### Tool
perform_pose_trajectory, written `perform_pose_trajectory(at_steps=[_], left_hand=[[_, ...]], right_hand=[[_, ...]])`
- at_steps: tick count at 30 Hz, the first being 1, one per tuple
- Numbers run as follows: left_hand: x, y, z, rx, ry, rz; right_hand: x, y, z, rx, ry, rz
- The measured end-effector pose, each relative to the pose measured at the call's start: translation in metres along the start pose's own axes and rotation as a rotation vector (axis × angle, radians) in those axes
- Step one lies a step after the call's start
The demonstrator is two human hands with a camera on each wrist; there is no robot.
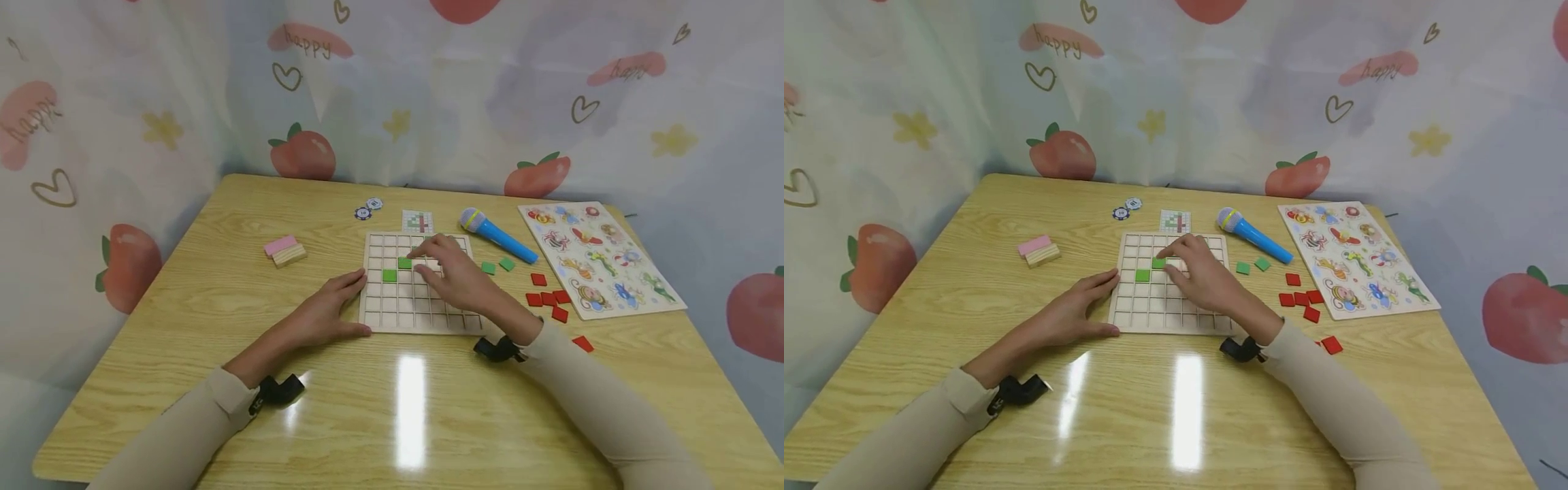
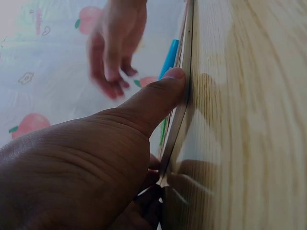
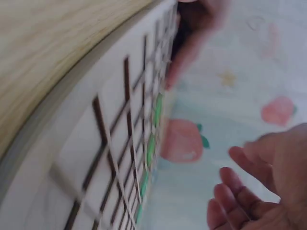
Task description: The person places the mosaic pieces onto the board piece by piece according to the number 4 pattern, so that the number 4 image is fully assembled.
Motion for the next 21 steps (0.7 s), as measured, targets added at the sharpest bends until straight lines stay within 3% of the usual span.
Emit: perform_pose_trajectory(at_steps=[4, 7, 9, 13, 17, 21], left_hand=[[0.001, 0.001, -0.002, -0.002, 0.012, 0.006], [0.001, 0.001, -0.003, -0.007, 0.007, 0.001], [0.001, 0.002, -0.003, -0.005, 0.001, -0.001], [-0.001, 0.001, -0.004, -0.001, 0.002, 0.003], [-0.003, -0.002, -0.005, -0.012, 0.018, 0.020], [-0.002, -0.003, -0.005, -0.012, 0.015, 0.020]], right_hand=[[0.031, 0.024, 0.043, 0.226, -0.046, -0.103], [0.063, 0.029, 0.068, 0.296, -0.159, -0.141], [0.082, 0.028, 0.077, 0.282, -0.235, -0.168], [0.110, 0.020, 0.081, 0.174, -0.325, -0.176], [0.124, 0.012, 0.077, 0.089, -0.321, -0.093], [0.126, 0.010, 0.075, 0.085, -0.287, -0.026]])
Point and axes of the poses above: each hand's wrist, its own z-axis away from the middle knuckle, its own y-axis out of the back of the hand, x = y × z, the point moved 4 cm from there along -z, towards the middle knuckle, and after that the axes turned 14 degrees about -x, right-handed, at the moved point
